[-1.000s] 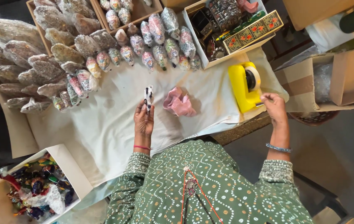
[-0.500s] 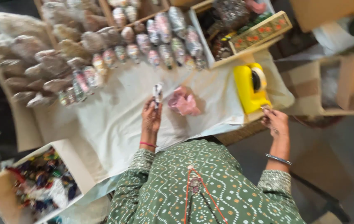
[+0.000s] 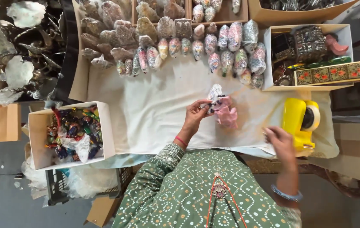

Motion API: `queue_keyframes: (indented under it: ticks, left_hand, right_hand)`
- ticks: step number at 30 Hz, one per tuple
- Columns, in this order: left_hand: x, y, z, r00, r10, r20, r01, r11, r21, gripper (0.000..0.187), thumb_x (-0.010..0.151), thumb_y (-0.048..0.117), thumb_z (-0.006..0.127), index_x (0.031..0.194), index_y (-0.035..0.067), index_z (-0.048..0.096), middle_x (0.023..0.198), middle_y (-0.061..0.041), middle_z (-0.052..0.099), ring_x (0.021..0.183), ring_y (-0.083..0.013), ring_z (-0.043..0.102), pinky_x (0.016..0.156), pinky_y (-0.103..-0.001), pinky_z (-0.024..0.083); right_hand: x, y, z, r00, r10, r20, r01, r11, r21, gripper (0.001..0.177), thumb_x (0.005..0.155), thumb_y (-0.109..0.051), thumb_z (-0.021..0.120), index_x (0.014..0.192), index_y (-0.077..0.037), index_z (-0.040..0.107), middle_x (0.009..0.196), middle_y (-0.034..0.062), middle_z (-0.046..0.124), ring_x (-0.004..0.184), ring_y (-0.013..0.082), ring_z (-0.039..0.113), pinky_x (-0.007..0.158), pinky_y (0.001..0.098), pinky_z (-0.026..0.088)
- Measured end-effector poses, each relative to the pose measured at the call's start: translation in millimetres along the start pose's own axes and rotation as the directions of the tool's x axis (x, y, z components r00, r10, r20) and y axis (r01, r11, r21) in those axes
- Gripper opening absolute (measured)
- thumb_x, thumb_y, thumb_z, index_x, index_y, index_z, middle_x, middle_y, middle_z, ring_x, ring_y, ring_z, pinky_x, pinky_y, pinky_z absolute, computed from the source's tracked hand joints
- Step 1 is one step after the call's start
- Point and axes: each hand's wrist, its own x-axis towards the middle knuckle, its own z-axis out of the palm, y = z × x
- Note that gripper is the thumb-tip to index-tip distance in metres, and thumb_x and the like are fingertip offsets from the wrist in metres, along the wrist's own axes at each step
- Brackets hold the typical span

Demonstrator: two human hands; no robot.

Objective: The person wraps small, colorful figurines in bubble wrap and secures them with clear tape. They handle the items one by one, wiping them with a pink cloth before wrapping and placing the finished packages into a cardboard box.

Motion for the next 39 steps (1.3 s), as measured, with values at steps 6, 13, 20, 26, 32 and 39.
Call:
queue_keyframes:
  ticks: [6, 13, 20, 26, 32, 39]
  left_hand:
    - [-4.6, 4.7, 9.7, 0.995, 0.093, 0.031, -0.095, 0.995, 0.037, 0.017, 0.102, 0.001, 0.063, 0.117, 0.003, 0.072, 0.136, -0.004, 0.060, 0.107, -0.0123, 0.066, 0.089, -0.033, 0.064]
    - [-14.5, 20.8, 18.7, 0.979, 0.204, 0.001, -0.196, 0.941, 0.274, 0.018, 0.101, -0.002, 0.062, 0.115, 0.002, 0.073, 0.142, -0.008, 0.055, 0.109, -0.0129, 0.067, 0.087, -0.032, 0.065]
    - [-18.2, 27.5, 29.3, 0.952, 0.305, 0.013, -0.263, 0.797, 0.544, 0.026, 0.095, -0.009, 0.062, 0.115, 0.004, 0.073, 0.144, -0.018, 0.057, 0.099, -0.0135, 0.071, 0.074, -0.025, 0.062]
    - [-22.8, 40.2, 40.3, 0.940, 0.339, 0.035, -0.304, 0.785, 0.540, 0.034, 0.096, -0.010, 0.062, 0.123, 0.008, 0.069, 0.143, -0.017, 0.059, 0.111, -0.0133, 0.067, 0.080, -0.026, 0.060]
    - [-17.4, 27.8, 35.9, 0.940, 0.339, 0.052, -0.297, 0.730, 0.615, 0.052, 0.089, -0.016, 0.056, 0.129, 0.012, 0.072, 0.139, -0.015, 0.060, 0.082, -0.0089, 0.062, 0.077, -0.024, 0.056]
    - [-12.9, 23.6, 33.4, 0.931, 0.364, -0.010, -0.300, 0.782, 0.546, 0.041, 0.096, -0.011, 0.057, 0.125, 0.013, 0.074, 0.139, -0.013, 0.060, 0.095, -0.0093, 0.067, 0.077, -0.023, 0.058]
  right_hand:
    - [33.7, -99.6, 102.8, 0.980, -0.159, 0.124, 0.134, 0.973, 0.188, 0.020, 0.099, -0.015, 0.068, 0.109, 0.000, 0.075, 0.082, 0.0009, 0.070, 0.071, 0.0065, 0.062, 0.064, 0.0235, 0.052]
    - [55.4, -147.0, 130.2, 0.862, -0.464, 0.205, 0.497, 0.853, -0.159, 0.014, 0.097, -0.012, 0.071, 0.106, -0.002, 0.075, 0.085, 0.0101, 0.072, 0.068, 0.0150, 0.066, 0.063, 0.0298, 0.053]
    - [68.9, -147.5, 139.8, 0.850, -0.445, 0.283, 0.525, 0.767, -0.369, 0.015, 0.090, -0.014, 0.074, 0.103, -0.007, 0.074, 0.085, 0.0112, 0.074, 0.070, 0.0235, 0.073, 0.064, 0.0363, 0.055]
    - [68.0, -151.8, 144.5, 0.897, -0.374, 0.235, 0.441, 0.716, -0.542, 0.023, 0.086, -0.023, 0.078, 0.102, -0.012, 0.066, 0.079, 0.0071, 0.074, 0.074, 0.0274, 0.074, 0.066, 0.0423, 0.056]
    - [65.7, -147.8, 145.1, 0.899, -0.393, 0.194, 0.422, 0.654, -0.628, 0.023, 0.087, -0.022, 0.078, 0.103, -0.012, 0.066, 0.077, 0.0076, 0.074, 0.074, 0.0304, 0.073, 0.066, 0.0445, 0.056]
    - [65.2, -101.1, 135.8, 0.971, -0.151, 0.186, 0.118, 0.977, 0.180, 0.025, 0.099, -0.010, 0.068, 0.121, 0.001, 0.064, 0.104, 0.0105, 0.076, 0.080, 0.0108, 0.069, 0.062, 0.0244, 0.054]
